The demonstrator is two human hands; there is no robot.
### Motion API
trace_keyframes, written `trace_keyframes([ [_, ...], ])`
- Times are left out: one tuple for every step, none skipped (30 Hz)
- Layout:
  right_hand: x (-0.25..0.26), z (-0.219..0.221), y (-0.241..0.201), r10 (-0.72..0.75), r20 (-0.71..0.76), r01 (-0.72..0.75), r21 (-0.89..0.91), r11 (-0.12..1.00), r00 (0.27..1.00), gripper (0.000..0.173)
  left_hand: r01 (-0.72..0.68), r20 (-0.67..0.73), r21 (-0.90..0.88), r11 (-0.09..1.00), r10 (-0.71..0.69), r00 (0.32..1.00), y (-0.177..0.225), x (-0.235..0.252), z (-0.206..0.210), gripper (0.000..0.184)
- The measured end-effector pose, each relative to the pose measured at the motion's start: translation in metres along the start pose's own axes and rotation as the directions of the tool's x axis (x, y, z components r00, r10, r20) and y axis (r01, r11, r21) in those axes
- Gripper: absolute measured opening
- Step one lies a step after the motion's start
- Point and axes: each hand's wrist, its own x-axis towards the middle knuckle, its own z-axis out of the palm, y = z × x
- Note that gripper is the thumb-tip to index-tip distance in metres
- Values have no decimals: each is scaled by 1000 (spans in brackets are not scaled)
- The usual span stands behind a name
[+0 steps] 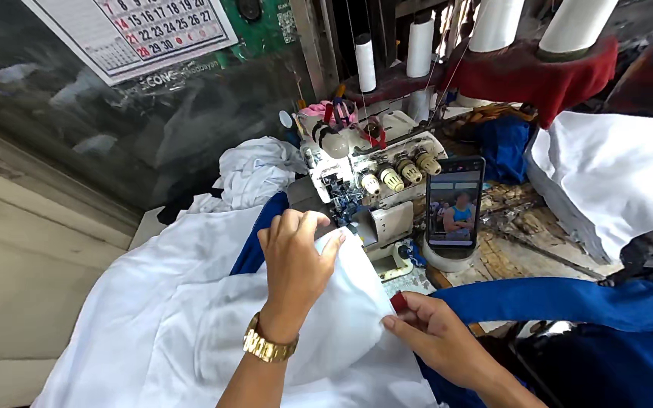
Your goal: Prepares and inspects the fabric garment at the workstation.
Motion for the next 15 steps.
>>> trace_keyframes([
  [0, 0, 2, 6, -3, -6, -4, 1000, 1000, 18, -6, -26, 3, 1000, 6, 1000, 3, -2, 2, 34],
  [1, 0, 3, 6, 0, -6, -7, 1000, 1000, 17, -14, -43, -20, 1000, 13, 999, 4, -6, 5, 31],
  [1, 0, 5, 1, 8, -1, -6, 1000, 1000, 17, -17, -37, -67, 998, 14, 999, 4, -10, 9, 27],
  [0, 1, 6, -5, 16, 5, -3, 1000, 1000, 17, -16, -17, -120, 993, 14, 1000, 3, -15, 12, 24],
  [-1, 1, 8, -9, 23, 9, 0, 1000, 1000, 17, -20, 4, -184, 983, 21, 1000, 1, -19, 13, 21],
  [-1, 1, 9, -19, 25, 19, 6, 1000, 1000, 16, -39, 16, -245, 969, 44, 999, -2, -22, 12, 20],
  [-1, 0, 10, -37, 25, 37, 22, 999, 999, 16, -61, 24, -296, 953, 71, 997, -6, -24, 10, 20],
  [-1, 0, 11, -57, 24, 56, 38, 998, 998, 15, -76, 29, -339, 938, 92, 995, -11, -26, 8, 20],
  [0, -1, 9, -76, 24, 74, 54, 996, 997, 14, -89, 28, -365, 927, 107, 994, -15, -27, 7, 20],
  [2, -2, 7, -91, 23, 89, 63, 994, 996, 14, -97, 24, -379, 920, 114, 993, -18, -28, 6, 19],
  [5, -2, 5, -95, 21, 94, 59, 994, 995, 14, -99, 18, -377, 921, 114, 993, -21, -29, 7, 20],
  [8, -3, 4, -91, 12, 90, 41, 995, 996, 14, -96, 13, -365, 926, 108, 994, -22, -29, 8, 20],
  [12, -3, 4, -87, -6, 87, 24, 996, 996, 15, -86, 11, -342, 936, 95, 995, -22, -29, 9, 21],
  [15, -4, 5, -83, -29, 83, 5, 997, 996, 15, -73, 8, -322, 944, 79, 997, -21, -29, 11, 21],
  [15, -4, 7, -78, -53, 77, -17, 997, 996, 16, -63, 5, -302, 951, 67, 998, -18, -29, 12, 22],
])
